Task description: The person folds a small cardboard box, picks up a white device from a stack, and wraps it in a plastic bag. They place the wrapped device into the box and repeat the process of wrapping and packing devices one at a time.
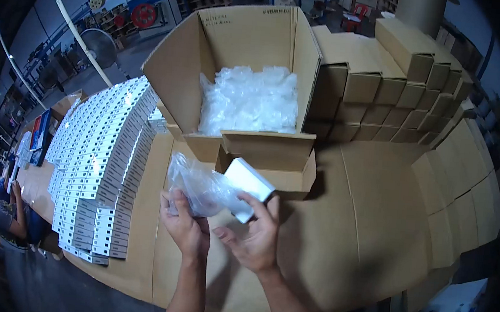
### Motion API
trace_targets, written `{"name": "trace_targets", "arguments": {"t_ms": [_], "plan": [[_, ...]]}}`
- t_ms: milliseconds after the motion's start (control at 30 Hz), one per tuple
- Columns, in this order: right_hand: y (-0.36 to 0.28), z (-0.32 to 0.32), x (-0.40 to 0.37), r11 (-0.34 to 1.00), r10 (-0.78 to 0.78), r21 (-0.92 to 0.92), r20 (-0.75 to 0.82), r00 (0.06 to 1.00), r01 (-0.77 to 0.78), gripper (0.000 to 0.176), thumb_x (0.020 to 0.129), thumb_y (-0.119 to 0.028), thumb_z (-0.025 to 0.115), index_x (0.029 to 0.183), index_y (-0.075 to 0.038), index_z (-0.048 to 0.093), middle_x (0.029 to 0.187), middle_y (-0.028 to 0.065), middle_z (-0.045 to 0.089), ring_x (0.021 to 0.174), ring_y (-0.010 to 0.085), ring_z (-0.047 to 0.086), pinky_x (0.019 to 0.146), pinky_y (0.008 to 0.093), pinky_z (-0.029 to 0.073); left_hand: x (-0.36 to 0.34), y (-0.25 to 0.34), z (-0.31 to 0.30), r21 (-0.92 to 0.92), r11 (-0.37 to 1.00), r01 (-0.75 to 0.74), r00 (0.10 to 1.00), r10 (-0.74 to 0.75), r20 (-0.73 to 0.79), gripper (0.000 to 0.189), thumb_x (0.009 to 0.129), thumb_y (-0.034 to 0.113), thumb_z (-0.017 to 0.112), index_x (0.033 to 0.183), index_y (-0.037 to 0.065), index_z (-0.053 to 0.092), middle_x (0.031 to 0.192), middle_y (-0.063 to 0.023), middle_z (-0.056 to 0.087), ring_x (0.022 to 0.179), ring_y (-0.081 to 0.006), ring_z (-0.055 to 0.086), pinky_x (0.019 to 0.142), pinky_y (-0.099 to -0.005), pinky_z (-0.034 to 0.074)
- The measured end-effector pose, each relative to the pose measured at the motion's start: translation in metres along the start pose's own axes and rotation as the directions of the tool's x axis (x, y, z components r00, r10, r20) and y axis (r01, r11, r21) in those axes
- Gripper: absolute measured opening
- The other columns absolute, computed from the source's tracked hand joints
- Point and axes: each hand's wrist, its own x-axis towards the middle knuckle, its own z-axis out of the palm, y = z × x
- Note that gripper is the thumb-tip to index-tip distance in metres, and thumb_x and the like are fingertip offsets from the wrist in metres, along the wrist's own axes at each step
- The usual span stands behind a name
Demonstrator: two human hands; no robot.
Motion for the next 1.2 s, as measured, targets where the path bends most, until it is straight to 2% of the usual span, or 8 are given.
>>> {"name": "trace_targets", "arguments": {"t_ms": [133,233,367,500,733,833,933,1200], "plan": [[0.01,0.012,-0.035,1.0,0.007,-0.021,-0.118,0.993,-0.009,0.045,0.087,-0.013,0.086,0.119,0.012,0.066,0.134,0.0135,0.047,0.12,0.0232,0.059,0.101,0.0345,0.051,-0.047,-0.005,-0.01,0.108,0.993,0.043,0.998,-0.038,-0.048,0.04,0.111,0.028,0.054,0.079,0.01,0.039,0.075,0.005,0.045,0.07,-0.003,0.041,0.06,-0.0234,0.037],[0.016,-0.015,-0.046,0.934,-0.028,-0.356,-0.115,0.993,-0.015,0.025,0.092,-0.009,0.081,0.107,0.009,0.072,0.127,0.013,0.053,0.111,0.0212,0.062,0.093,0.0319,0.053,-0.071,-0.003,-0.013,0.108,0.985,0.133,0.987,-0.122,-0.105,0.044,0.113,0.033,0.05,0.077,0.008,0.041,0.073,0.0053,0.045,0.069,-0.004,0.039,0.06,-0.0227,0.034],[-0.004,-0.033,-0.044,0.94,-0.064,-0.341,-0.148,0.987,0.01,0.022,0.095,-0.009,0.077,0.102,0.011,0.072,0.12,0.0121,0.055,0.104,0.0189,0.063,0.082,0.0285,0.055,-0.085,-0.021,-0.06,0.445,0.893,-0.07,0.993,0.019,0.119,0.042,0.112,0.034,0.052,0.081,0.004,0.052,0.075,0.0035,0.052,0.07,-0.0042,0.045,0.061,-0.0219,0.036],[-0.007,-0.051,-0.052,0.925,0.039,-0.369,-0.154,0.987,-0.094,0.024,0.094,-0.011,0.079,0.101,0.011,0.072,0.117,0.0115,0.053,0.105,0.019,0.062,0.084,0.0294,0.055,-0.093,-0.015,-0.056,0.516,0.856,0.033,0.92,-0.228,0.32,0.038,0.112,0.026,0.049,0.083,0.003,0.057,0.071,0.0048,0.05,0.066,-0.0038,0.039,0.055,-0.025,0.031],[0.004,-0.076,-0.08,0.948,0.248,-0.206,-0.003,0.969,-0.243,0.021,0.087,-0.009,0.085,0.09,0.006,0.071,0.12,0.0099,0.052,0.109,0.0174,0.058,0.083,0.0294,0.052,-0.097,-0.032,-0.069,0.394,0.899,0.193,0.945,-0.278,0.172,0.038,0.113,0.025,0.046,0.085,0.001,0.058,0.075,0.0033,0.051,0.069,-0.0051,0.044,0.06,-0.0247,0.036],[0.0,-0.078,-0.083,0.85,0.124,-0.51,-0.043,0.991,-0.128,0.023,0.082,-0.01,0.088,0.084,0.004,0.069,0.119,0.0154,0.055,0.103,0.0246,0.062,0.084,0.0339,0.052,-0.082,-0.029,-0.07,0.475,0.876,-0.085,0.981,-0.009,0.191,0.023,0.106,0.02,0.058,0.095,0.001,0.06,0.091,-0.0061,0.059,0.081,-0.0136,0.053,0.07,-0.0295,0.043],[-0.016,-0.074,-0.075,0.704,0.016,-0.71,-0.001,1.0,-0.012,0.023,0.078,-0.008,0.088,0.082,0.003,0.069,0.117,0.0188,0.056,0.099,0.0313,0.063,0.086,0.0384,0.052,-0.068,-0.009,-0.064,0.602,0.557,-0.573,0.819,0.407,0.404,0.021,0.095,0.016,0.071,0.107,0.001,0.062,0.107,-0.0136,0.061,0.097,-0.0258,0.058,0.085,-0.0372,0.048],[-0.025,-0.077,-0.067,0.682,0.031,-0.729,0.111,0.993,0.06,0.023,0.077,-0.008,0.089,0.084,0.002,0.07,0.118,0.0177,0.055,0.102,0.0306,0.063,0.089,0.039,0.052,-0.028,0.011,-0.026,0.443,0.386,-0.809,0.504,0.069,0.861,0.036,0.079,0.017,0.087,0.106,0.006,0.067,0.086,-0.0071,0.062,0.089,-0.0277,0.061,0.082,-0.0422,0.046]]}}
